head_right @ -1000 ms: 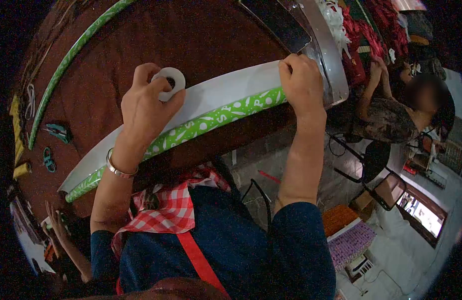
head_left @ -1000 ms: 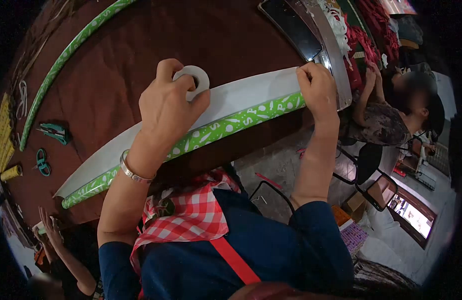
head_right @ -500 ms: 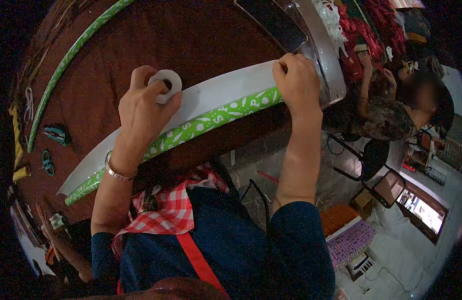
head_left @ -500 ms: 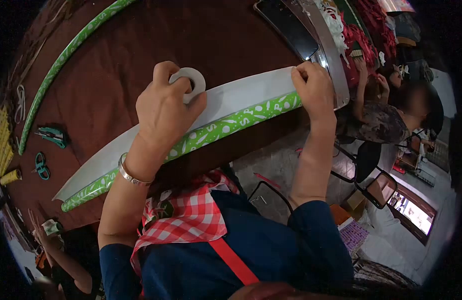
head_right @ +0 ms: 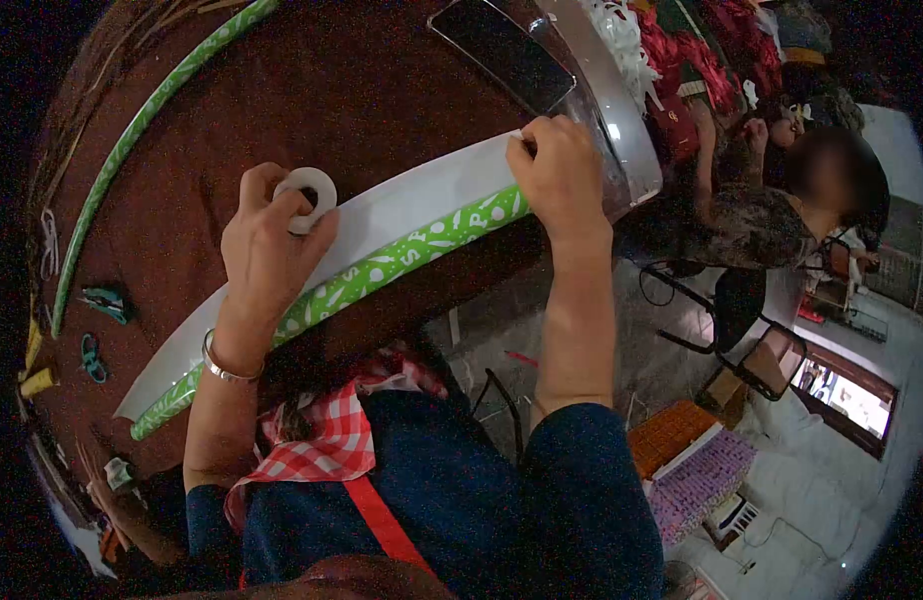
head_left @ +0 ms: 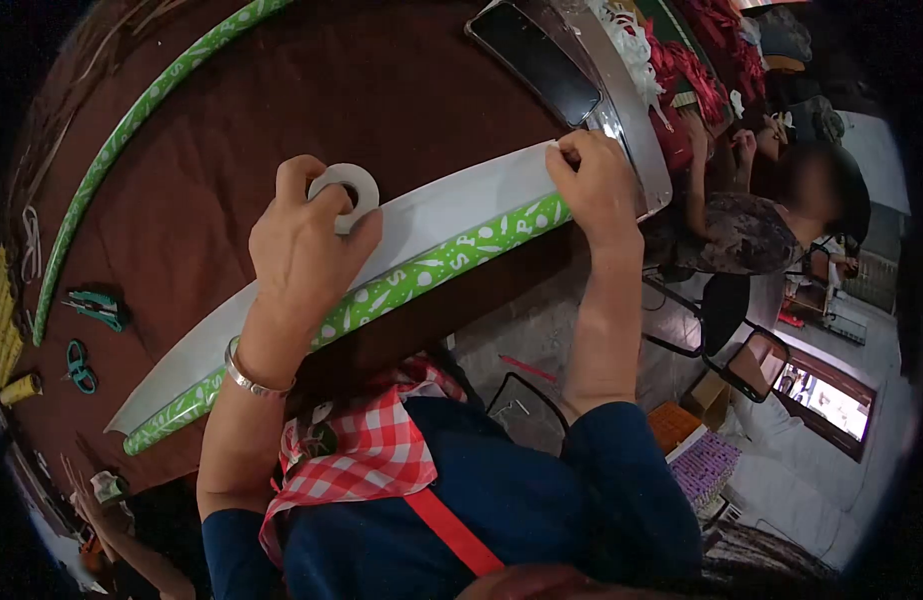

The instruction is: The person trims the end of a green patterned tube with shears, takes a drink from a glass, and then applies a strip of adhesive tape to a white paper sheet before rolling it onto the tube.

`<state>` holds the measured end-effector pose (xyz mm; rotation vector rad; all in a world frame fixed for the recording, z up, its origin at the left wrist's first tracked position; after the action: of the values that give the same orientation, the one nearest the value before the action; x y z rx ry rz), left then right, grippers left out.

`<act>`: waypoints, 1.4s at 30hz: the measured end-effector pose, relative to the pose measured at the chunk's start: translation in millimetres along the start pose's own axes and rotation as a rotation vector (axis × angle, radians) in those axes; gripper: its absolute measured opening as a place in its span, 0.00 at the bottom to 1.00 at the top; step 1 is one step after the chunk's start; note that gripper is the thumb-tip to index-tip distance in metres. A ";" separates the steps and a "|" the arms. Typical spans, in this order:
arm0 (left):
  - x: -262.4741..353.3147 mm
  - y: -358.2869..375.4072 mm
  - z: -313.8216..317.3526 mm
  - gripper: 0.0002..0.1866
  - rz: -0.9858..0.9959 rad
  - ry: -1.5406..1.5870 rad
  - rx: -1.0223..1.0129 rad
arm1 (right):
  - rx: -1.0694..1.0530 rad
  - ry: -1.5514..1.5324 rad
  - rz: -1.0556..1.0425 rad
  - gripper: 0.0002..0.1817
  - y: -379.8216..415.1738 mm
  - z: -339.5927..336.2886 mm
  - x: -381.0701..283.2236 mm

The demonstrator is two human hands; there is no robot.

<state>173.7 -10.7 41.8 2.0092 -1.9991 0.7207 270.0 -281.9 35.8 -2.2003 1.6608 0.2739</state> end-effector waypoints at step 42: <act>-2.5 2.4 -0.6 0.11 0.022 0.002 0.062 | -0.059 0.011 0.097 0.17 1.0 -0.3 9.6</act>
<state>171.4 -8.4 40.7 2.0226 -2.0244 0.7987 271.9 -290.8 32.3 -2.1703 1.7896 0.3421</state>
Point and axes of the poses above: each hand's wrist, its own y-axis away from the middle knuckle, its own z-axis out of the palm, x = y × z, the point moved 8 cm from there along -y, towards the middle knuckle, and after that the axes turned 2 degrees about -z, right-handed, at the moved point
